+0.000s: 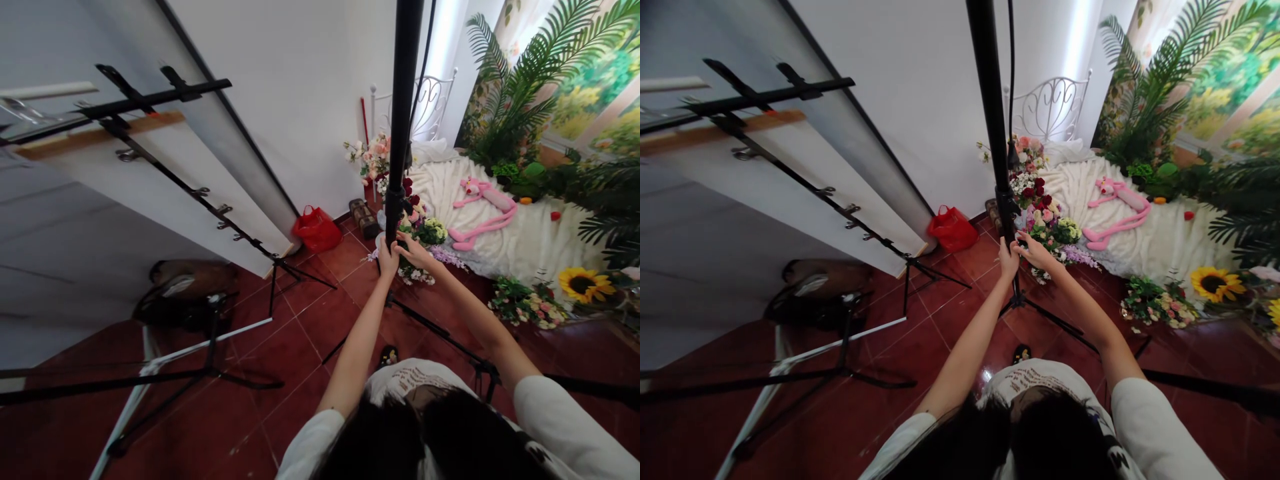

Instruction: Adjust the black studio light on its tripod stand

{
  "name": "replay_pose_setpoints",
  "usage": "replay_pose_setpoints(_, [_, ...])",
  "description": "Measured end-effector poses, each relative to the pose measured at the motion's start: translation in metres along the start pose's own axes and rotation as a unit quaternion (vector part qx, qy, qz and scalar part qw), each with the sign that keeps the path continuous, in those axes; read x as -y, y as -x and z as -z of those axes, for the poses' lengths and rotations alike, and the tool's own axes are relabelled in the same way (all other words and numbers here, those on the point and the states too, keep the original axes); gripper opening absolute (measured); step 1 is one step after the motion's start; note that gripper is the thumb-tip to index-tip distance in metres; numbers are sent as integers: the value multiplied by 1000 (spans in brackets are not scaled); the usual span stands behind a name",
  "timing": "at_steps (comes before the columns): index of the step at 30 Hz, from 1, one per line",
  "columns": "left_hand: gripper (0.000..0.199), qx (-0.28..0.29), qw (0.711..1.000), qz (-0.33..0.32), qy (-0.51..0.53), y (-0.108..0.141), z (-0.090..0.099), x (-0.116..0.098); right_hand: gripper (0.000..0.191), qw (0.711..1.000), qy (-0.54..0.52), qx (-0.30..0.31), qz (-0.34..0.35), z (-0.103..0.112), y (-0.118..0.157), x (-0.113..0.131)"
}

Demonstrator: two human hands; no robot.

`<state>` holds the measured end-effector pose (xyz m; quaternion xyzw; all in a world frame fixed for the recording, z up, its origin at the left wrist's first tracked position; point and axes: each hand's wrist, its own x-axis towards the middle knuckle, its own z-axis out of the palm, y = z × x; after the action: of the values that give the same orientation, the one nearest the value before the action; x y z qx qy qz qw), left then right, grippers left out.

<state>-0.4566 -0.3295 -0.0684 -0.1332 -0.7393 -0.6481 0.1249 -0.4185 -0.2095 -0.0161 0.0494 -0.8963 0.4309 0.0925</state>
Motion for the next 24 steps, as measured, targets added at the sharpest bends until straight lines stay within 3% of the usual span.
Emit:
replay_pose_setpoints(7, [54, 7, 1000, -12, 5, -1, 1, -8, 51, 995, -59, -63, -58, -14, -15, -8])
replay_pose_setpoints(11, [54, 17, 1000, -13, 11, -2, 3, -11, 51, 991, -82, -93, -50, -27, -24, -10])
replay_pose_setpoints(17, [54, 14, 1000, -18, 8, -3, 3, -10, 64, 986, -124, -56, -92, -25, -26, -21])
replay_pose_setpoints(24, [53, 8, 1000, -15, 9, -2, 1, -6, 58, 969, -174, -123, -123, -29, -22, -15])
